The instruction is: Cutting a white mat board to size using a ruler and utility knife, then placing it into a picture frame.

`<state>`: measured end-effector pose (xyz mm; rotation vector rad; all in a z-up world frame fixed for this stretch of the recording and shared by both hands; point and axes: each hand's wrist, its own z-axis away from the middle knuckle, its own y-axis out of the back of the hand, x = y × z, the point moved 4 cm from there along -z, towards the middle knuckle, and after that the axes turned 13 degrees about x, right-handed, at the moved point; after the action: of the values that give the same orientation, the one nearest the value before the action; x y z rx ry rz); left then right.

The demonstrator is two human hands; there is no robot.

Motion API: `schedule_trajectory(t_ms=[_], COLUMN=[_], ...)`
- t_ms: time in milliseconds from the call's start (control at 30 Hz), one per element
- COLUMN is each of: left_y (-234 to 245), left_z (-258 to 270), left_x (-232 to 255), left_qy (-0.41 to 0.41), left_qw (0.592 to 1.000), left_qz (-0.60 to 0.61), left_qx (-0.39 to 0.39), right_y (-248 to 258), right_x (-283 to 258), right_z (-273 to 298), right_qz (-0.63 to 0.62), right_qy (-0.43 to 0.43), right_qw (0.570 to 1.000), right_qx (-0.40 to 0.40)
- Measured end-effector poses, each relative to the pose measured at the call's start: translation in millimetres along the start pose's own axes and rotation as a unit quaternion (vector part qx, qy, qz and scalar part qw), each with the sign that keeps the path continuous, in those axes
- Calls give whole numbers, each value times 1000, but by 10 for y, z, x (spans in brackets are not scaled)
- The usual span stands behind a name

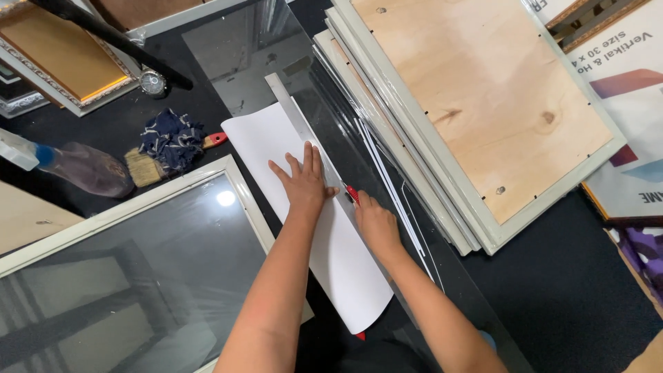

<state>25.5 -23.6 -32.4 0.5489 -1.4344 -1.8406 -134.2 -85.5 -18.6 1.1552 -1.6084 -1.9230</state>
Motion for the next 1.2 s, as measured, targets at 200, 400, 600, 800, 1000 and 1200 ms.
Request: schedule_trajectory(t_ms=[200,400,600,800,1000,1200], left_y=[27,4,-6,-14,-36,-7], left_z=[4,-7,-22,-14,-21,-7], left_x=[-6,-6,-11,-9,-6,7], left_qy=[-2,-2,1,2,-3,0], left_qw=[1000,1000,1000,1000,1000,1000], left_qz=[7,6,8,-3,7,4], left_qx=[1,0,-13,-21,-7,9], right_y=[-57,-36,45,95,215,73], right_x=[153,164,121,231,616,518], right_z=[218,268,281,480,644,736], right_qz=[24,32,17,18,-125,-144], right_qy=[9,18,1,-14,-202,-270], right_qw=[1000,999,1000,1000,971,951], right_qx=[10,24,18,-2,20,-46])
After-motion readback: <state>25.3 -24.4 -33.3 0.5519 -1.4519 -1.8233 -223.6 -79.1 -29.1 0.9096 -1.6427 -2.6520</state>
